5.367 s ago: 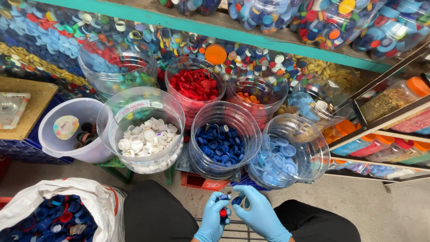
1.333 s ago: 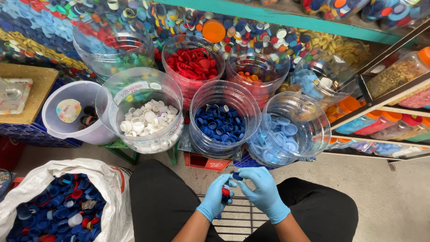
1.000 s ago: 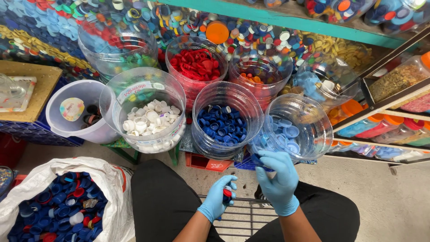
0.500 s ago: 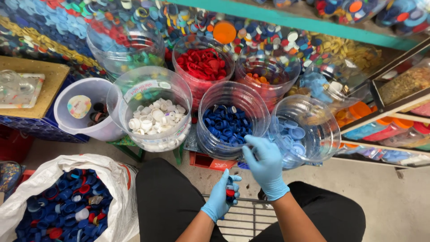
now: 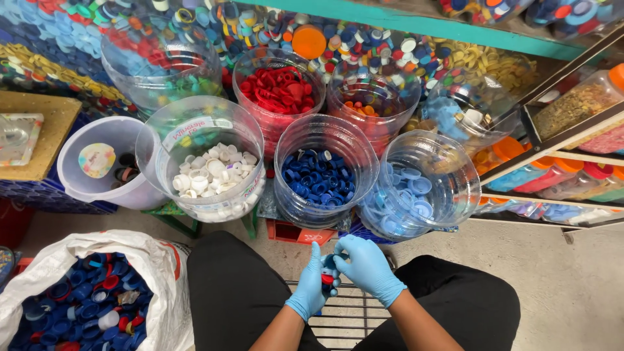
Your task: The person sorts plastic bottle caps by color, picking them from a large white sack and placing them into clear plastic containers. They handle blue, red, and white caps, separating them into designated bins on a shelf.
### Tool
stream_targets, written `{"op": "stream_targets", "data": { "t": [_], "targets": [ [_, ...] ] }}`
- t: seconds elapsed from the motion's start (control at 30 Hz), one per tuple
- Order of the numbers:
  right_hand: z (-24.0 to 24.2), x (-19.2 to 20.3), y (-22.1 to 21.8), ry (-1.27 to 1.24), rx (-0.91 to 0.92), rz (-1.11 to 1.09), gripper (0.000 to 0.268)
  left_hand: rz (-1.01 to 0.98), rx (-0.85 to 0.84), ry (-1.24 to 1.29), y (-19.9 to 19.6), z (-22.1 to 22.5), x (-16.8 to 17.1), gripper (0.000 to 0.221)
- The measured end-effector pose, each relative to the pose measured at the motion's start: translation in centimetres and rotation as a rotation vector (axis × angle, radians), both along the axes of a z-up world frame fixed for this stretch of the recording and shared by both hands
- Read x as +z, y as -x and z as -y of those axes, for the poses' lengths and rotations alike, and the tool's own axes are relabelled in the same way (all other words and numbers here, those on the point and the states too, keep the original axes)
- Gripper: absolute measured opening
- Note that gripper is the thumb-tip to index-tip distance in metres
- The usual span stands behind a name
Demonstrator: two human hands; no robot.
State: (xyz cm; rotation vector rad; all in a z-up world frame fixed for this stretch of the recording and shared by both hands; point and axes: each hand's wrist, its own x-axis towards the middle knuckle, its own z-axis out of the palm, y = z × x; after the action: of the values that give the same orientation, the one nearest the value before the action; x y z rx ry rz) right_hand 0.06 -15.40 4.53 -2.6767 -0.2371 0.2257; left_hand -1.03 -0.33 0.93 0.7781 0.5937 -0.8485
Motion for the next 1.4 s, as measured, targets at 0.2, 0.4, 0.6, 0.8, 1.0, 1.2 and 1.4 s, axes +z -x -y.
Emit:
{"op": "stream_targets", "data": {
  "t": [0.2, 0.4, 0.6, 0.8, 1.0, 1.2, 1.4],
  "targets": [
    [-0.5, 6.0, 0.2, -0.184, -0.115, 0.081, 0.005, -0.045, 0.045, 0.03, -0.5, -0.4, 1.6, 0.067],
    [-0.7, 7.6, 1.4, -0.275, -0.05, 0.363, 0.005, -0.021, 0.067, 0.026, -0.5, -0.2, 1.1, 0.057],
    [-1.3, 10.7, 1.7, -0.505, 0.01, 0.795, 0.014, 0.01, 0.083, 0.065, -0.4, 0.0, -0.8, 0.042],
    [-1.7, 13.0, 0.5, -0.648, 0.037, 1.158, 0.012, 0.017, 0.084, 0.089, -0.3, -0.1, -1.5, 0.036],
    [-0.8, 17.0, -5.6, 0.033, -0.289, 0.654, 0.022, -0.035, 0.076, 0.083, -0.3, -0.4, -0.1, 0.035],
    [-0.6, 17.7, -6.1, -0.175, -0.104, 0.687, 0.021, -0.083, 0.06, 0.065, -1.0, -0.5, 0.6, 0.039],
    [-1.3, 14.9, -3.3, -0.237, -0.025, 0.404, 0.017, -0.001, 0.035, 0.099, -0.6, -0.5, 0.7, 0.057]
  ]
}}
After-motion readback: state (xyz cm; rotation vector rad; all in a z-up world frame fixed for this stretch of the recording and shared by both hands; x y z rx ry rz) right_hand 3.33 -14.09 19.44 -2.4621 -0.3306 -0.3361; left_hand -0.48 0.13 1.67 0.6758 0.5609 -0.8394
